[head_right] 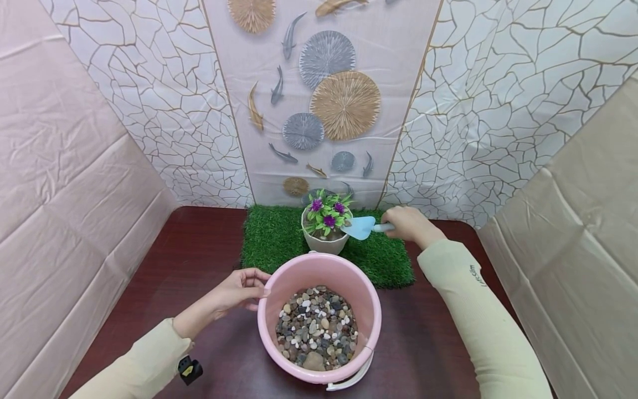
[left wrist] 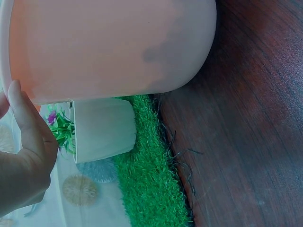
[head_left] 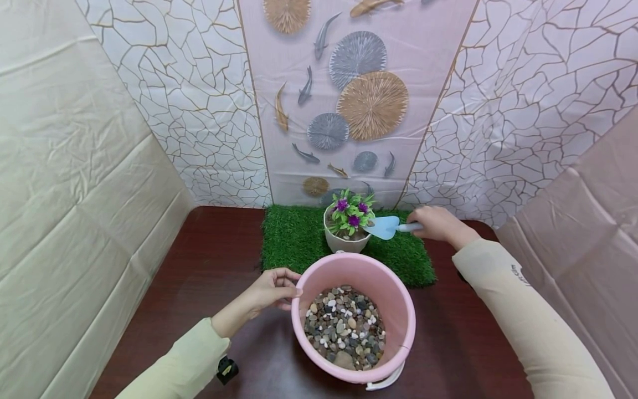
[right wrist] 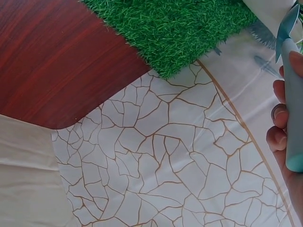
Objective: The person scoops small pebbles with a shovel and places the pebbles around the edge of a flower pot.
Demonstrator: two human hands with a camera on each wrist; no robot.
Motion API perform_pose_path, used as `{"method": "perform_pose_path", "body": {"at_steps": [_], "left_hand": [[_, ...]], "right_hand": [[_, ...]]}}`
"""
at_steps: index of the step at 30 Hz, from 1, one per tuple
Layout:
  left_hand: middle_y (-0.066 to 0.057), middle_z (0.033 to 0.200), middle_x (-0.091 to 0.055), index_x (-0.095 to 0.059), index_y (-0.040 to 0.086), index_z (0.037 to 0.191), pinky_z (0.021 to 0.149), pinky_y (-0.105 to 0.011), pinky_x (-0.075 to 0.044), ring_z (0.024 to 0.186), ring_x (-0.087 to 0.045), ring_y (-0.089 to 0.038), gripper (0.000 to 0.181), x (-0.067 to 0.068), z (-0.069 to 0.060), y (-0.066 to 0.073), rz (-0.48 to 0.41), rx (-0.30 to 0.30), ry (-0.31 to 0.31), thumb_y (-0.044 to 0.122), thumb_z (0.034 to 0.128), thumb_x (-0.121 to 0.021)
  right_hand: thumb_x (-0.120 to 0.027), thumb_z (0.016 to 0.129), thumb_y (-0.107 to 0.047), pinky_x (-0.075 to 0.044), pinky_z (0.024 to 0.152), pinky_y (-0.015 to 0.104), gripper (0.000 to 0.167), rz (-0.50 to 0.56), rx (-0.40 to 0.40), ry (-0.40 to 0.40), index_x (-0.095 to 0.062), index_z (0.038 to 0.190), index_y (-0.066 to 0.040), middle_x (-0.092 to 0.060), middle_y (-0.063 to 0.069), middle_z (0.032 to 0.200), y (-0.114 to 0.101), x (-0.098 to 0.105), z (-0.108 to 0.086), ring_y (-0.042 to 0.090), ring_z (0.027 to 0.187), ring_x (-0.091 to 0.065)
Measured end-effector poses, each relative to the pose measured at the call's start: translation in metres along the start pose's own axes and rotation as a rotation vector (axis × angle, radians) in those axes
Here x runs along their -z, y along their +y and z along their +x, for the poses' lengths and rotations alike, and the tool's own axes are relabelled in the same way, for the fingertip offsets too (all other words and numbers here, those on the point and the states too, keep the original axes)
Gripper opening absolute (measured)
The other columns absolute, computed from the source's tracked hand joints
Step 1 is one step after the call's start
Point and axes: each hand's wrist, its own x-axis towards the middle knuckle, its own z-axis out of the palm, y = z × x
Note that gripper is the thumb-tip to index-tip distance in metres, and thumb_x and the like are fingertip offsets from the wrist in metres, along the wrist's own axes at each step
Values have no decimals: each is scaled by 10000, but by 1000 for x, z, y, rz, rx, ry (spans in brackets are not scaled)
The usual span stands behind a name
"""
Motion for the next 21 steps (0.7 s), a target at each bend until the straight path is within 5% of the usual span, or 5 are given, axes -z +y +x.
{"method": "perform_pose_path", "body": {"at_steps": [21], "left_hand": [[10, 784, -603, -519, -102, 1180, 589, -193, -585, 689, -618, -61, 408, 0, 1, -1, 0, 2, 0, 36, 815, -640]], "right_hand": [[-690, 741, -16, -450, 470, 333, 87, -152, 46, 77, -652, 722, -92, -574, 40, 683, -8, 6, 1, 160, 548, -481]]}}
